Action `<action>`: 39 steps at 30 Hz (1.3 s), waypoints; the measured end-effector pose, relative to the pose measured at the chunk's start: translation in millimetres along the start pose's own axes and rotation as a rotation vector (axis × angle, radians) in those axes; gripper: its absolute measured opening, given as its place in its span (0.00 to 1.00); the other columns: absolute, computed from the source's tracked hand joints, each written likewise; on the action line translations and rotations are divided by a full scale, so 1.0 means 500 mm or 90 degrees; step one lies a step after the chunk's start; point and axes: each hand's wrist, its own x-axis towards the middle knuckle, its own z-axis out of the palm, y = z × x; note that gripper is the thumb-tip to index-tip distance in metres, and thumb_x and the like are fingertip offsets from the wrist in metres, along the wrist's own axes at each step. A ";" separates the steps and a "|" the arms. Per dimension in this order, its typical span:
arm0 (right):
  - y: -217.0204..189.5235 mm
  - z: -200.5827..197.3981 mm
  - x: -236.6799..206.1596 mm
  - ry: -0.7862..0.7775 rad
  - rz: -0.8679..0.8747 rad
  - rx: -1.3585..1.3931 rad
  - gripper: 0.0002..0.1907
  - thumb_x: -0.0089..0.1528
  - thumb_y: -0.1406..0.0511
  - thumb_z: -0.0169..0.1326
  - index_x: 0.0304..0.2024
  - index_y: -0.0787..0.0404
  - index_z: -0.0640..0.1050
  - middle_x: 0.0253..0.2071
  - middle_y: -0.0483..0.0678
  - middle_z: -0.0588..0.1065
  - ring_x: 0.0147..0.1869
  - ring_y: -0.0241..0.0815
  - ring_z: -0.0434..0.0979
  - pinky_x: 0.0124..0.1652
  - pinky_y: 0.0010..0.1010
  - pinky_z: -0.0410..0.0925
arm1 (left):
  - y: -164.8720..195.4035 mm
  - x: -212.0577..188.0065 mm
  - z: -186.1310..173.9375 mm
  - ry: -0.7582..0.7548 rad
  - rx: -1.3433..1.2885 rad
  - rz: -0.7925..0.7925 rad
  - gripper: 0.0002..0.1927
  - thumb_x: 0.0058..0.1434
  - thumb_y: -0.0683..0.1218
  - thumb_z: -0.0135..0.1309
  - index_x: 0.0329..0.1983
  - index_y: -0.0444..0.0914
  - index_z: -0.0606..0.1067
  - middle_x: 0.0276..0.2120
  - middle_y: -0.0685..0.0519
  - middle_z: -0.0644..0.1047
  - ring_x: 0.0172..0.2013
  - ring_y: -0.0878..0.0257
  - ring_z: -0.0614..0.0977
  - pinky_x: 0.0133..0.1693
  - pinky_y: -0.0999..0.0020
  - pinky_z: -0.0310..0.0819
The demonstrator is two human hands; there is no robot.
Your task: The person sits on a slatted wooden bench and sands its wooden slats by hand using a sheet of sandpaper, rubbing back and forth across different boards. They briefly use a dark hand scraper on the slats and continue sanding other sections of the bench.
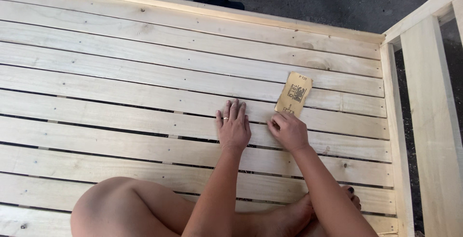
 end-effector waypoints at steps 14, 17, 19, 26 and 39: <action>-0.010 -0.007 0.073 -0.233 -0.318 -0.143 0.03 0.56 0.67 0.57 0.32 0.52 0.80 0.36 0.38 0.75 0.43 0.38 0.79 0.36 0.32 0.76 | 0.002 0.000 0.003 -0.011 0.040 0.001 0.25 0.70 0.53 0.38 0.71 0.49 0.64 0.72 0.55 0.59 0.74 0.57 0.52 0.70 0.44 0.36; -0.011 -0.008 0.076 -0.237 -0.367 -0.129 0.04 0.54 0.68 0.55 0.30 0.53 0.79 0.37 0.39 0.75 0.46 0.40 0.79 0.36 0.32 0.76 | 0.002 0.000 -0.001 -0.019 0.025 -0.004 0.26 0.70 0.53 0.38 0.71 0.49 0.64 0.73 0.56 0.59 0.74 0.58 0.52 0.71 0.44 0.37; -0.009 -0.008 0.079 -0.251 -0.372 -0.134 0.03 0.56 0.67 0.55 0.31 0.54 0.79 0.37 0.40 0.75 0.45 0.39 0.79 0.36 0.32 0.76 | 0.003 0.000 -0.004 -0.020 0.017 -0.006 0.25 0.71 0.53 0.39 0.71 0.49 0.65 0.73 0.56 0.59 0.75 0.58 0.52 0.71 0.44 0.37; 0.000 0.004 0.070 -0.202 -0.371 -0.090 0.02 0.56 0.68 0.55 0.29 0.55 0.78 0.35 0.42 0.74 0.43 0.42 0.80 0.35 0.34 0.75 | 0.004 0.001 -0.006 -0.008 0.012 -0.002 0.25 0.71 0.53 0.39 0.71 0.48 0.65 0.73 0.56 0.60 0.74 0.57 0.53 0.71 0.44 0.37; 0.008 0.016 0.068 -0.211 -0.496 -0.137 0.02 0.56 0.68 0.54 0.28 0.57 0.76 0.34 0.43 0.73 0.40 0.41 0.79 0.32 0.34 0.74 | -0.002 0.002 0.001 -0.019 0.026 -0.009 0.25 0.71 0.54 0.37 0.71 0.49 0.64 0.73 0.56 0.59 0.74 0.57 0.52 0.71 0.44 0.36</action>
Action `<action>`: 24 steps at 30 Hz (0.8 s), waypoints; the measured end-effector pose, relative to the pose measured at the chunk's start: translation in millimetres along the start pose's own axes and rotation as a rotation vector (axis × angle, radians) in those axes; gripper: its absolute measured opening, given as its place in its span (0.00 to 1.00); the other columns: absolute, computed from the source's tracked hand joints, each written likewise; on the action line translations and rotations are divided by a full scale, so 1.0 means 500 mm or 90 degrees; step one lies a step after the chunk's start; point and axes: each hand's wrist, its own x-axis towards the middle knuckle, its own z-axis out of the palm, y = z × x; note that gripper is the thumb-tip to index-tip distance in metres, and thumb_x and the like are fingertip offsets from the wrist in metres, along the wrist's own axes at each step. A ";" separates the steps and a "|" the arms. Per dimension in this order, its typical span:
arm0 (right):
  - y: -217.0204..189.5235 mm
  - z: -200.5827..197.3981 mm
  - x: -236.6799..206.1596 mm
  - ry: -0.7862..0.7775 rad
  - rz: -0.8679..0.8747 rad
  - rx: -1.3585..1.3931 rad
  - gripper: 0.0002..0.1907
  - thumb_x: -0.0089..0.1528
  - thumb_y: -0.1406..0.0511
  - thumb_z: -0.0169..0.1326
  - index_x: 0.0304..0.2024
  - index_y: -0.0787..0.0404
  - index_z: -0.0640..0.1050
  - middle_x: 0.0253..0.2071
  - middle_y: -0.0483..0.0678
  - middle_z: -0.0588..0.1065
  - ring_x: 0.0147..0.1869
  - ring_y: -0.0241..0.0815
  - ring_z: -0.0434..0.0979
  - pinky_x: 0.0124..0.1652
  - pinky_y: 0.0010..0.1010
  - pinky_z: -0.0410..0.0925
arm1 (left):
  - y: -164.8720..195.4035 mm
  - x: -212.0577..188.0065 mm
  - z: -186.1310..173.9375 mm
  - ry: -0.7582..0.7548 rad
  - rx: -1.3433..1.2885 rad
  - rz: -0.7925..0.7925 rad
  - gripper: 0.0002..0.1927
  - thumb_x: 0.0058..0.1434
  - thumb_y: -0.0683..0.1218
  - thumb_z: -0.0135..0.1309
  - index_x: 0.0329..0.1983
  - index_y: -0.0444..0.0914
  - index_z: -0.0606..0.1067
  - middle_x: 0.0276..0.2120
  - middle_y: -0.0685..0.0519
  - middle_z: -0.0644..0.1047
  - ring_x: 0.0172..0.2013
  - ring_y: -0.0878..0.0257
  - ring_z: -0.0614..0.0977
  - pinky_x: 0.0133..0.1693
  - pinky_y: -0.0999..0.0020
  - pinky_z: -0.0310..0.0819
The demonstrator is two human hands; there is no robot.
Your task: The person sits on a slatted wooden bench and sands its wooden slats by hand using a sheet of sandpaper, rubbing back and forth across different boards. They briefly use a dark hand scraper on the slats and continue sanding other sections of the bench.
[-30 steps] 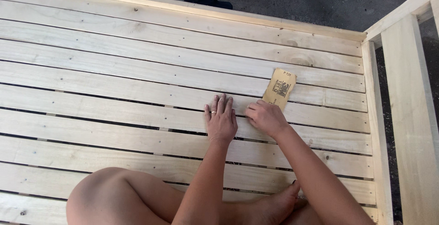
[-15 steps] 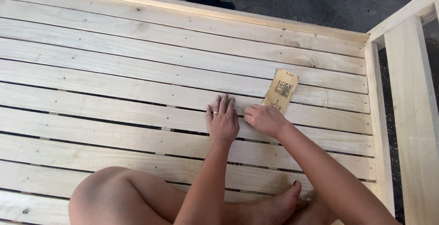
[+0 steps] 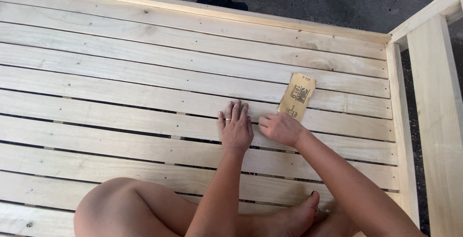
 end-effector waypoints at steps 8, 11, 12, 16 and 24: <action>0.015 -0.031 0.015 -0.135 0.310 0.198 0.04 0.63 0.69 0.51 0.36 0.58 0.78 0.44 0.43 0.74 0.43 0.40 0.78 0.37 0.32 0.73 | 0.007 -0.001 -0.004 -0.026 0.014 -0.010 0.26 0.71 0.54 0.35 0.72 0.51 0.62 0.73 0.57 0.58 0.75 0.58 0.51 0.71 0.44 0.35; 0.066 -0.061 -0.017 0.001 0.390 0.195 0.20 0.54 0.72 0.55 0.47 0.48 0.82 0.53 0.41 0.76 0.57 0.43 0.77 0.56 0.38 0.72 | 0.010 0.000 -0.007 -0.032 0.016 -0.015 0.26 0.71 0.54 0.35 0.72 0.50 0.62 0.73 0.56 0.58 0.74 0.57 0.51 0.71 0.44 0.35; 0.080 -0.069 -0.027 -0.044 0.381 0.178 0.28 0.52 0.73 0.57 0.52 0.43 0.80 0.58 0.42 0.72 0.62 0.46 0.73 0.58 0.42 0.69 | 0.011 0.000 -0.008 -0.035 0.021 -0.017 0.26 0.71 0.54 0.35 0.72 0.50 0.62 0.73 0.56 0.58 0.74 0.57 0.51 0.71 0.44 0.35; 0.113 -0.097 -0.045 -0.257 0.398 0.159 0.42 0.51 0.71 0.64 0.63 0.26 0.72 0.72 0.37 0.60 0.74 0.44 0.62 0.63 0.42 0.64 | 0.012 0.001 -0.006 -0.029 0.021 -0.016 0.26 0.71 0.54 0.36 0.72 0.51 0.62 0.74 0.56 0.57 0.74 0.57 0.51 0.71 0.44 0.36; 0.138 -0.135 -0.013 -0.368 0.292 0.096 0.35 0.51 0.61 0.70 0.60 0.29 0.75 0.68 0.32 0.63 0.73 0.37 0.61 0.68 0.36 0.60 | 0.011 -0.002 -0.001 0.001 0.027 -0.004 0.26 0.70 0.54 0.37 0.71 0.50 0.64 0.73 0.55 0.59 0.74 0.56 0.53 0.70 0.44 0.37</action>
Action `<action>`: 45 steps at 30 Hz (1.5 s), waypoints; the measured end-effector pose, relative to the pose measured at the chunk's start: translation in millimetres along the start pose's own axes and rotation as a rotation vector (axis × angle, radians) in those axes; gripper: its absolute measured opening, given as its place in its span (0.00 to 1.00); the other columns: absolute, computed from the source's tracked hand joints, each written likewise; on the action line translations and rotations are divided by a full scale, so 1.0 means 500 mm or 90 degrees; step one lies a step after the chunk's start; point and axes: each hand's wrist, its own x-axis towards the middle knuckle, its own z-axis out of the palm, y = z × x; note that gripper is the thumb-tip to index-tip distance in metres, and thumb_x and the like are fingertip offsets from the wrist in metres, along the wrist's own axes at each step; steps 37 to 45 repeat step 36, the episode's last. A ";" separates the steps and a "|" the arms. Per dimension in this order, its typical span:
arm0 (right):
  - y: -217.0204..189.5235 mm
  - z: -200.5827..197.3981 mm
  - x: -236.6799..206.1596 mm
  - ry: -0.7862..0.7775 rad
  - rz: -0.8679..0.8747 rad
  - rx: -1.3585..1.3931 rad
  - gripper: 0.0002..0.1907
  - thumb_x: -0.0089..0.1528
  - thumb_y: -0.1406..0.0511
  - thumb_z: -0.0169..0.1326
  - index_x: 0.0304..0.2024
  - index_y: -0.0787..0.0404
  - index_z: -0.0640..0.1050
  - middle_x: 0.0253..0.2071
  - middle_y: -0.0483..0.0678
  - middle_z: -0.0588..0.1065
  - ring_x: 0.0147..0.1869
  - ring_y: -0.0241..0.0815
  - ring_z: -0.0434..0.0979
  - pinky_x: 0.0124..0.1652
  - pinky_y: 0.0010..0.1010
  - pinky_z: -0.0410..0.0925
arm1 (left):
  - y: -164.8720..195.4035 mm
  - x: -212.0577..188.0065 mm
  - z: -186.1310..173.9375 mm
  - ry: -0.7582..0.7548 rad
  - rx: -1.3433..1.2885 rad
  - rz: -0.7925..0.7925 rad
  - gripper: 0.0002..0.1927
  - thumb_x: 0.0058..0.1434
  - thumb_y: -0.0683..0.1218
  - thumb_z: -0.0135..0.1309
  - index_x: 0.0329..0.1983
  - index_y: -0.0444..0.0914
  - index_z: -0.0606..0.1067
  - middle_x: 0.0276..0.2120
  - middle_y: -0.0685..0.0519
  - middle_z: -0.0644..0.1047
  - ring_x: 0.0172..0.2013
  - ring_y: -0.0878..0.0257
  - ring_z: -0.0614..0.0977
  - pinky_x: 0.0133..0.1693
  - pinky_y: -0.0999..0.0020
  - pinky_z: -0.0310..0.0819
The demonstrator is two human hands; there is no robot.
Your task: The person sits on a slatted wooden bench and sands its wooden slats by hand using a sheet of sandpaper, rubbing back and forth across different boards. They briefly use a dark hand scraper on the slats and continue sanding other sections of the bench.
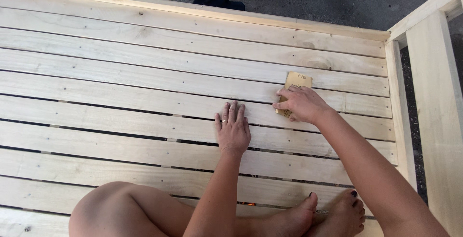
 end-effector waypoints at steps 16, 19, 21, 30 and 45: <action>-0.080 0.035 0.004 0.243 -0.007 0.225 0.17 0.59 0.50 0.61 0.33 0.52 0.72 0.22 0.39 0.76 0.30 0.42 0.77 0.48 0.37 0.64 | -0.001 -0.001 0.005 -0.002 0.009 -0.001 0.26 0.71 0.54 0.37 0.72 0.50 0.63 0.73 0.55 0.59 0.74 0.56 0.53 0.71 0.44 0.37; -0.096 0.036 0.003 0.255 -0.032 0.231 0.12 0.58 0.57 0.61 0.34 0.53 0.73 0.27 0.40 0.77 0.34 0.44 0.79 0.42 0.39 0.68 | -0.001 -0.001 0.004 -0.001 -0.001 -0.002 0.26 0.70 0.54 0.37 0.71 0.50 0.64 0.73 0.55 0.59 0.74 0.56 0.53 0.70 0.44 0.37; -0.100 0.038 0.003 0.255 -0.041 0.237 0.10 0.57 0.60 0.62 0.34 0.53 0.74 0.30 0.41 0.78 0.37 0.46 0.80 0.39 0.41 0.71 | -0.001 0.002 0.004 0.000 -0.005 -0.003 0.26 0.70 0.54 0.37 0.71 0.50 0.64 0.73 0.55 0.59 0.74 0.56 0.53 0.70 0.44 0.37; -0.113 0.046 0.020 0.180 -0.022 0.164 0.05 0.57 0.63 0.60 0.35 0.54 0.79 0.37 0.45 0.80 0.44 0.50 0.81 0.41 0.43 0.74 | -0.007 0.003 0.012 0.020 -0.007 0.007 0.26 0.70 0.54 0.38 0.71 0.49 0.65 0.73 0.55 0.60 0.74 0.56 0.53 0.70 0.43 0.37; -0.140 0.001 -0.033 0.185 -0.051 0.111 0.05 0.58 0.62 0.59 0.36 0.55 0.79 0.38 0.47 0.79 0.45 0.50 0.82 0.42 0.44 0.74 | -0.009 0.005 0.015 0.007 0.007 0.007 0.26 0.69 0.54 0.38 0.71 0.49 0.64 0.74 0.55 0.59 0.75 0.56 0.52 0.71 0.43 0.36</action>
